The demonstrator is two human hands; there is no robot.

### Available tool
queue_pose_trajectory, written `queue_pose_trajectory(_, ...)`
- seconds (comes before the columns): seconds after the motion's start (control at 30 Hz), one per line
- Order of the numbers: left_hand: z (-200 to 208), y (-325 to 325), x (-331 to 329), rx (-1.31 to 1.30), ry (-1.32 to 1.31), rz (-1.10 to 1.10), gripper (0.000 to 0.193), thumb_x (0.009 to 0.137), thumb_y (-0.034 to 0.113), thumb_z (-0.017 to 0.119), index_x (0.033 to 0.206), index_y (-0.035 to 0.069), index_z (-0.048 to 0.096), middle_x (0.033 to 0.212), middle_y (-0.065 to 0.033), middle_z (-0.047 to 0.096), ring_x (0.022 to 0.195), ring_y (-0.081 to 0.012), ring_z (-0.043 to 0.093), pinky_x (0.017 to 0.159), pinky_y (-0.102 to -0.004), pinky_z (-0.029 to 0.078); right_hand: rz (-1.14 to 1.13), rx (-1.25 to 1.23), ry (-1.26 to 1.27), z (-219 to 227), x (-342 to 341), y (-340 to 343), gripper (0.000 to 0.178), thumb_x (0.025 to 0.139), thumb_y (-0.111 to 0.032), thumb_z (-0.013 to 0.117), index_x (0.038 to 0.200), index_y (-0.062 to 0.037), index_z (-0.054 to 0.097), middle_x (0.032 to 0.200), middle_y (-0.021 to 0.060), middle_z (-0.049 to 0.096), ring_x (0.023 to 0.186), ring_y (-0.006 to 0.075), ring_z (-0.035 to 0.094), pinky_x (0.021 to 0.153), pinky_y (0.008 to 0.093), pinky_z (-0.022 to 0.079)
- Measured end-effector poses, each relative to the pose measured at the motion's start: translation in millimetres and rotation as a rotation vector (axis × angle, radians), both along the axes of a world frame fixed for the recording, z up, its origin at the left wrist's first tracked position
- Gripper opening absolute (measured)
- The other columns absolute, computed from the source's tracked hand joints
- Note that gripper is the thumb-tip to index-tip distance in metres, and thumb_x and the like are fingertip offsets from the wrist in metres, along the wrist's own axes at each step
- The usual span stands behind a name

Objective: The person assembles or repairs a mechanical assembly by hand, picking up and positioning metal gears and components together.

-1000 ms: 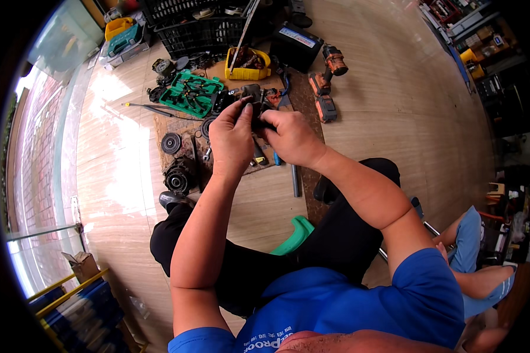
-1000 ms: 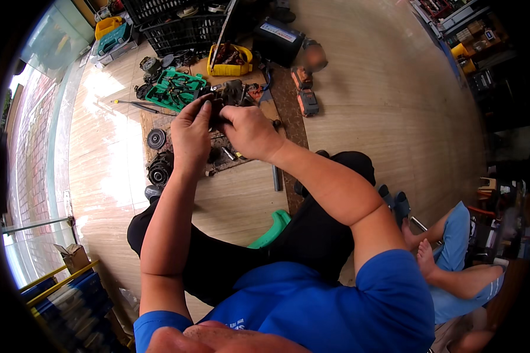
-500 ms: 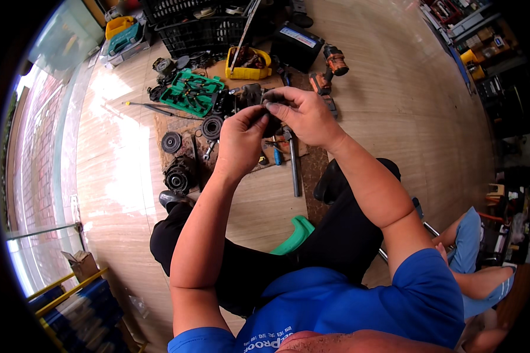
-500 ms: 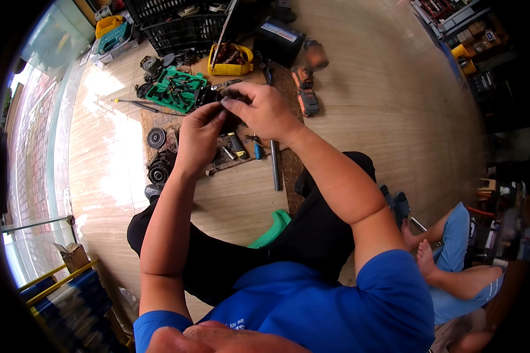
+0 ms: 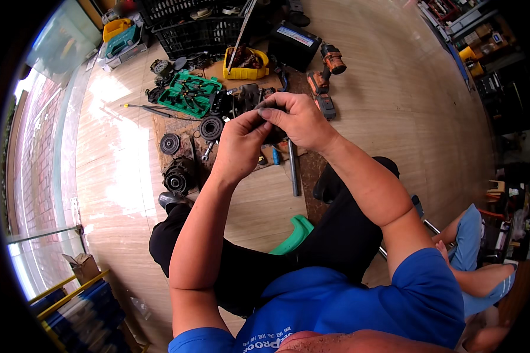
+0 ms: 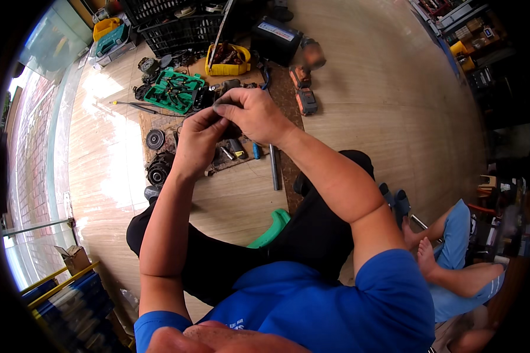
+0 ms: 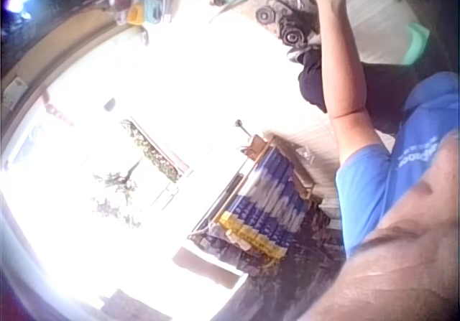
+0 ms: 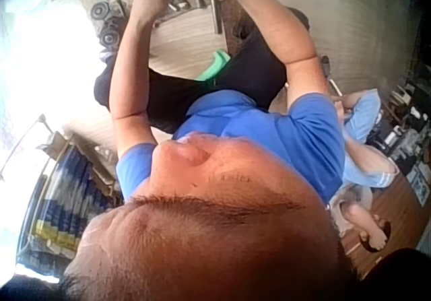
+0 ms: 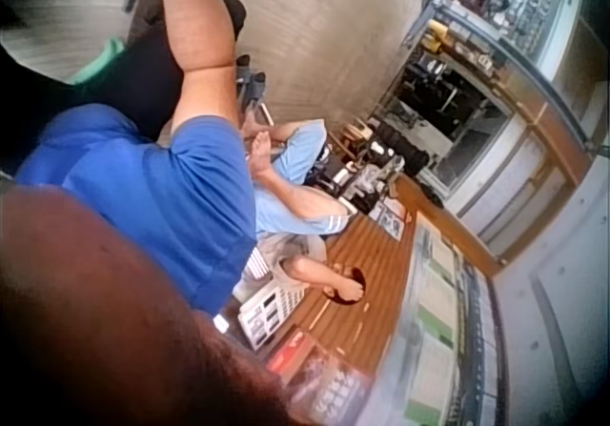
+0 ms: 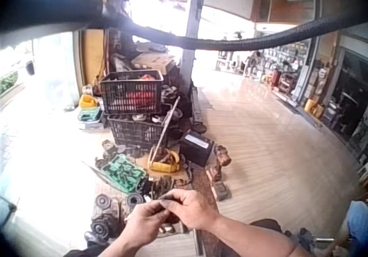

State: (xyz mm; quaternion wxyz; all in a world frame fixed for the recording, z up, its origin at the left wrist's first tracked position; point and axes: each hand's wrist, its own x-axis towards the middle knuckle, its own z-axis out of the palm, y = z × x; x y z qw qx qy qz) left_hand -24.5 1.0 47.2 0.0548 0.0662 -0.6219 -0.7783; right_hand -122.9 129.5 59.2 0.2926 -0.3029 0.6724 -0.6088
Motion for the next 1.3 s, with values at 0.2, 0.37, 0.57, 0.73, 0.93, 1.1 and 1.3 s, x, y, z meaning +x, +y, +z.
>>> queue_pose_trajectory(0.2, 4, 1, 1, 0.072, 0.024, 0.031, 0.019, 0.097, 0.005, 0.051, 0.108, -0.005, 0.062, 0.095, -0.0057, 0.067, 0.085, -0.0094, 0.062, 0.076, -0.0247, 0.052, 0.026, -0.087, -0.107, 3, -1, 0, 0.018, 0.091, -0.011, 0.063, 0.104, 0.0012, 0.064, 0.09, 0.0025, 0.066, 0.08, 0.0065, 0.06, 0.071, 0.0217, 0.052)
queue_pose_trajectory(0.37, 1, 3, 1, 0.134, -0.015, 0.031, 0.02, 0.097, 0.006, 0.05, 0.11, -0.005, 0.062, 0.096, -0.0058, 0.067, 0.085, -0.01, 0.062, 0.077, -0.0255, 0.053, -0.012, -0.018, -0.03, -2, -1, -1, 0.019, 0.092, -0.011, 0.063, 0.106, 0.0011, 0.063, 0.092, 0.0029, 0.066, 0.081, 0.007, 0.061, 0.072, 0.0219, 0.053)
queue_pose_trajectory(0.57, -3, 1, -3, 0.21, 0.008, 0.114, 0.024, 0.096, 0.005, 0.051, 0.116, -0.006, 0.057, 0.104, -0.01, 0.065, 0.092, -0.0159, 0.064, 0.081, -0.0291, 0.054, 0.022, -0.152, -0.137, -5, 1, -6, 0.021, 0.093, -0.013, 0.061, 0.108, 0.0009, 0.062, 0.094, 0.0033, 0.066, 0.082, 0.008, 0.061, 0.075, 0.0234, 0.052)
queue_pose_trajectory(0.73, 0, -7, -3, 0.398, 0.019, 0.188, 0.029, 0.096, 0.005, 0.05, 0.123, -0.005, 0.051, 0.107, -0.0131, 0.063, 0.092, -0.0182, 0.064, 0.08, -0.0296, 0.054, 0.059, -0.08, -0.255, -14, 3, -5, 0.023, 0.092, -0.013, 0.062, 0.109, 0.0024, 0.063, 0.096, 0.0052, 0.067, 0.085, 0.0094, 0.062, 0.076, 0.0246, 0.053)
queue_pose_trajectory(0.93, -6, -10, -2, 0.509, 0.061, 0.179, 0.028, 0.095, 0.008, 0.053, 0.12, -0.005, 0.054, 0.106, -0.0129, 0.064, 0.091, -0.0187, 0.064, 0.08, -0.0307, 0.054, 0.003, -0.044, -0.222, -12, 8, -9, 0.022, 0.089, -0.004, 0.062, 0.11, 0.003, 0.062, 0.097, 0.0058, 0.067, 0.086, 0.0102, 0.063, 0.078, 0.0247, 0.053)
queue_pose_trajectory(1.1, -5, -10, -1, 0.536, 0.038, 0.229, 0.022, 0.095, 0.011, 0.054, 0.111, -0.003, 0.059, 0.098, -0.01, 0.065, 0.083, -0.0151, 0.063, 0.072, -0.0263, 0.052, -0.017, -0.048, -0.152, -10, 17, -11, 0.021, 0.088, -0.001, 0.062, 0.109, 0.002, 0.062, 0.095, 0.0039, 0.066, 0.084, 0.0083, 0.061, 0.075, 0.0228, 0.052)
queue_pose_trajectory(1.3, -2, -9, 0, 0.56, 0.009, 0.292, 0.019, 0.096, 0.016, 0.053, 0.101, 0.0, 0.061, 0.093, -0.0086, 0.066, 0.081, -0.0164, 0.063, 0.069, -0.0278, 0.051, -0.024, -0.024, -0.091, -21, 19, -13, 0.024, 0.085, 0.0, 0.063, 0.11, 0.0025, 0.063, 0.098, 0.006, 0.068, 0.089, 0.0104, 0.063, 0.082, 0.025, 0.051)
